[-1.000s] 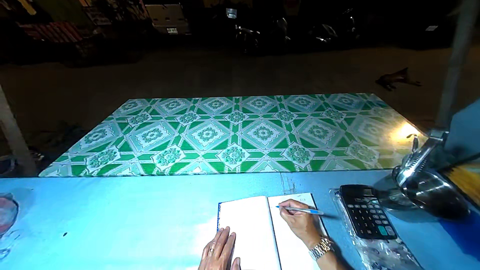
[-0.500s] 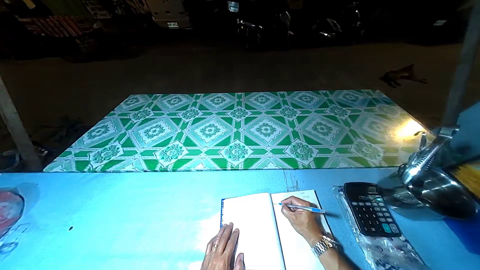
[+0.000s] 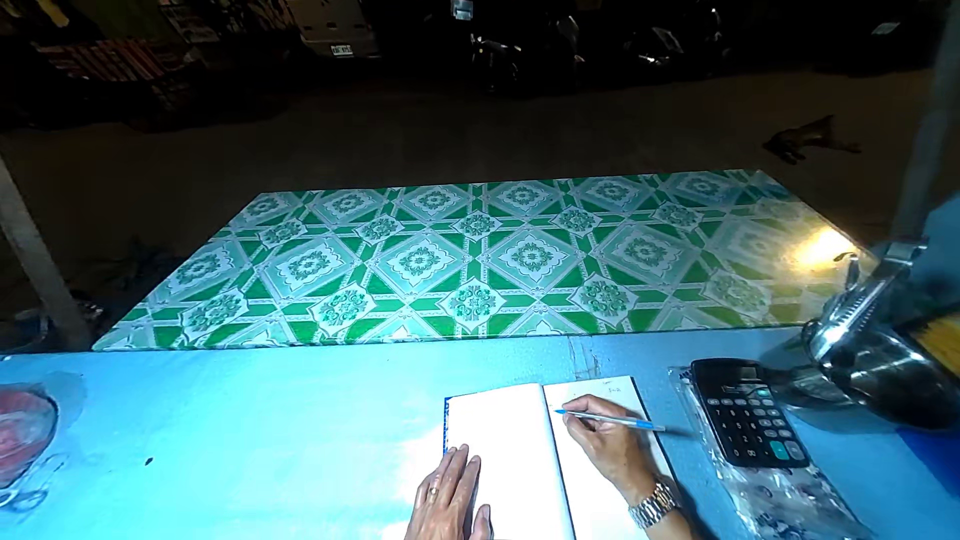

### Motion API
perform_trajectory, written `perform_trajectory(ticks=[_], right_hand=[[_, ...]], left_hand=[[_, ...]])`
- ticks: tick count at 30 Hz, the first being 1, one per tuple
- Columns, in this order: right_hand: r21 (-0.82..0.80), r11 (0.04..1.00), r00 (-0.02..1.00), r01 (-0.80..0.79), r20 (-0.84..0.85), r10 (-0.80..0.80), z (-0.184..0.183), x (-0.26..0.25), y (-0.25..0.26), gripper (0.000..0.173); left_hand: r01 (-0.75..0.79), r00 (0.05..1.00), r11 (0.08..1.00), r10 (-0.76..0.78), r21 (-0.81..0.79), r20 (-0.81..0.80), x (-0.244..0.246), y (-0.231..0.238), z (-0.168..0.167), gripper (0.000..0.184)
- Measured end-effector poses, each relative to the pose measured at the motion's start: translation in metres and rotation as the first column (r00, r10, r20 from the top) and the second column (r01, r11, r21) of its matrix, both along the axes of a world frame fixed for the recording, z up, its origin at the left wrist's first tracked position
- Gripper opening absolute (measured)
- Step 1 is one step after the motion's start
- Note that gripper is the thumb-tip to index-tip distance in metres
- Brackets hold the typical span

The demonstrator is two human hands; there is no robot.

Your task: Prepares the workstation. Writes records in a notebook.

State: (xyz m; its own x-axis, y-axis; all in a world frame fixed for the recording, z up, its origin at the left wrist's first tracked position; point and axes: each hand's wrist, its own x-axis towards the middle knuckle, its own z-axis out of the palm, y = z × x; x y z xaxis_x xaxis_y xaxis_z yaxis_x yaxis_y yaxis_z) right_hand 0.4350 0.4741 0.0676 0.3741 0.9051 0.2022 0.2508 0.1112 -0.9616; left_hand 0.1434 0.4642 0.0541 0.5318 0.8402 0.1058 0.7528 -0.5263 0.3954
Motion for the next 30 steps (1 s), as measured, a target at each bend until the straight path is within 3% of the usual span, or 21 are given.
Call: perform_trajectory(ticks=[18,30], right_hand=[[-0.002,0.999,0.985,0.037,0.168,-0.036,-0.014,-0.007,-0.001,0.012],[-0.008,0.999,0.982,0.036,0.183,-0.034,-0.013,-0.009,0.000,0.010]], left_hand=[[-0.004,1.000,1.000,0.004,0.000,-0.014,-0.001,0.000,-0.001,0.056],[-0.005,1.000,1.000,0.005,0.015,-0.008,0.000,0.000,-0.001,0.056]])
